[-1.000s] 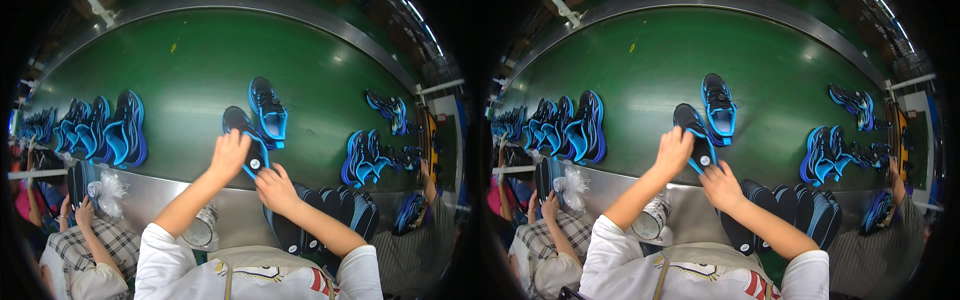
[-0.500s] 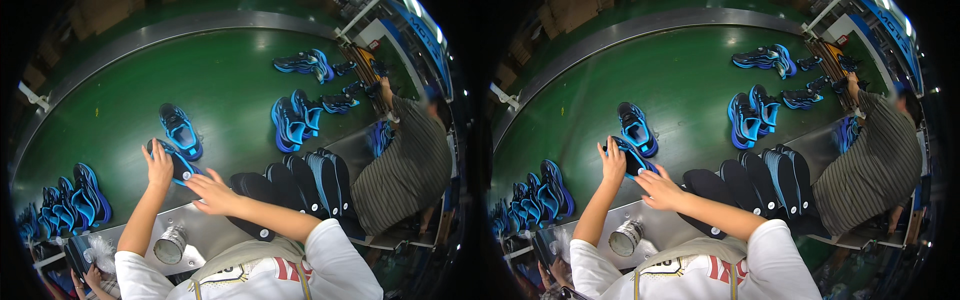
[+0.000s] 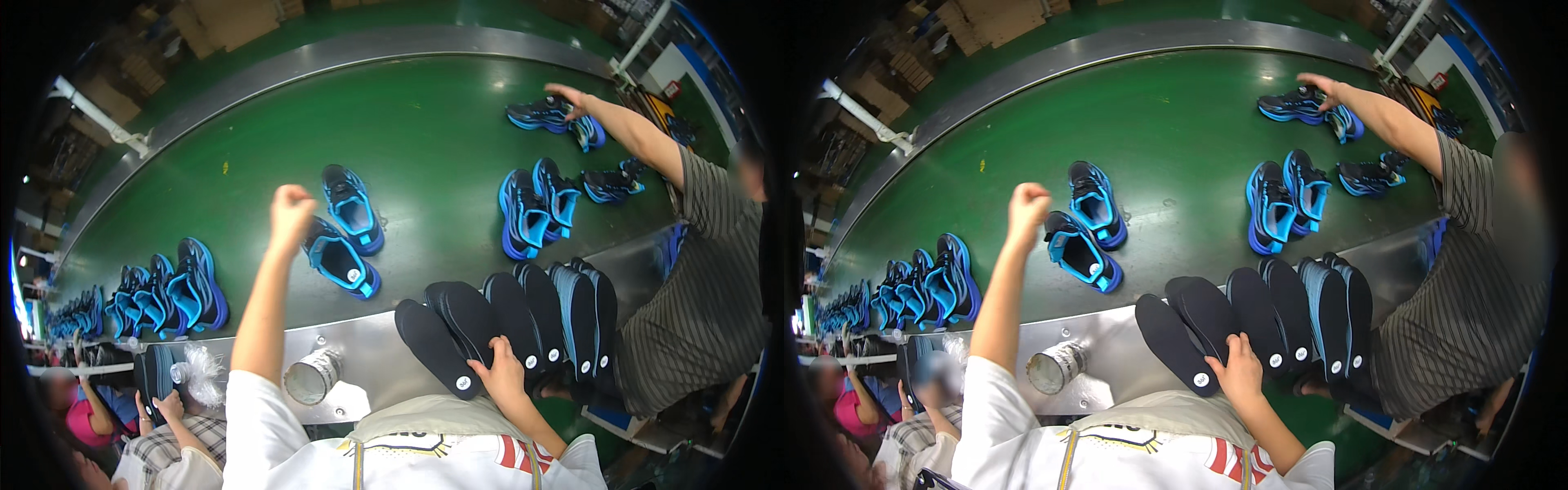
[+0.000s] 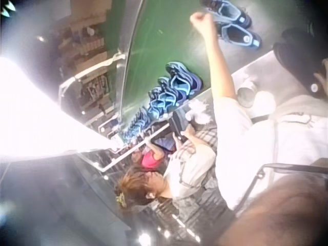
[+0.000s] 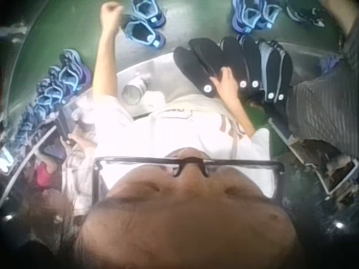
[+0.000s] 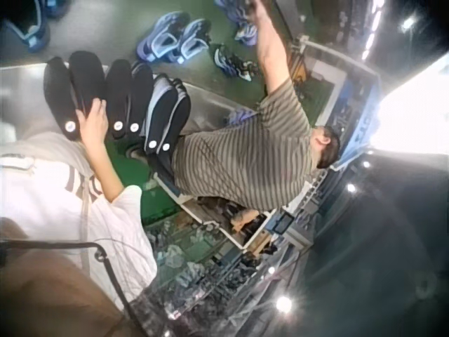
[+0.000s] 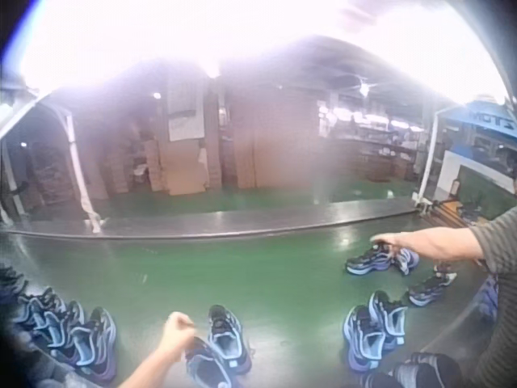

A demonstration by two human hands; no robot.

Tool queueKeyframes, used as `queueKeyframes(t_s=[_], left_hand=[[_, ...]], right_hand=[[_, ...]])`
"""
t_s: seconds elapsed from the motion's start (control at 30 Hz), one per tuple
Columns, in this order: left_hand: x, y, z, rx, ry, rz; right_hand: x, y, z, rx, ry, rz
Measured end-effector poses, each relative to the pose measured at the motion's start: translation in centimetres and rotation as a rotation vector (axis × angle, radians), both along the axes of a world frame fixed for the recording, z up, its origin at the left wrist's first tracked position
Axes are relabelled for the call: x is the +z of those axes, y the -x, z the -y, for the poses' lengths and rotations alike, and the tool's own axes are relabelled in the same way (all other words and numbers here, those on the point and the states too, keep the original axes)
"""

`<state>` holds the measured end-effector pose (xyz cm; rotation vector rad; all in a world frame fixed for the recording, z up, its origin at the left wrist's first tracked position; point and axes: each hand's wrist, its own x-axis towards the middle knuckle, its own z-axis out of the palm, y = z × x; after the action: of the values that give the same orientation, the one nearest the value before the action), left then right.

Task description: The person inserts insoles into shoes on a production line, placing the shoes back onto the conveyor belt and reaching for more insoles from a nearby shelf.

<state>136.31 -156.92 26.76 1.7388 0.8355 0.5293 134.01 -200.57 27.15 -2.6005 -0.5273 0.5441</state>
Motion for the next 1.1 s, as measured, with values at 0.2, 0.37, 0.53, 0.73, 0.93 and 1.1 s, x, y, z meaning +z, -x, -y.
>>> queueKeyframes(t_s=[0.2,0.37,0.53,0.73,0.93,1.1], left_hand=[[-1.4,-3.0,3.5,-0.362,-0.575,-0.527],[-2.3,-4.4,1.9,-0.261,-0.327,-0.337],[-5.4,-5.2,3.6,-0.362,-0.132,-0.206],[-4.7,-5.3,8.2,-0.383,-0.066,-0.209],[-6.6,-5.3,7.6,-0.374,-0.048,-0.183],[-5.6,-4.7,10.3,-0.186,-0.086,-0.116]], right_hand=[[0.8,-0.7,2.6,0.078,-0.173,-0.013],[4.7,-5.1,2.8,-0.142,-0.278,-0.172],[7.1,-13.1,-6.3,0.029,-0.487,-0.371],[4.4,-16.3,-16.3,0.271,-0.135,-0.559],[1.0,-13.4,-19.3,0.506,-0.089,-0.201],[3.0,-16.7,-19.2,0.144,-0.117,-0.769]])
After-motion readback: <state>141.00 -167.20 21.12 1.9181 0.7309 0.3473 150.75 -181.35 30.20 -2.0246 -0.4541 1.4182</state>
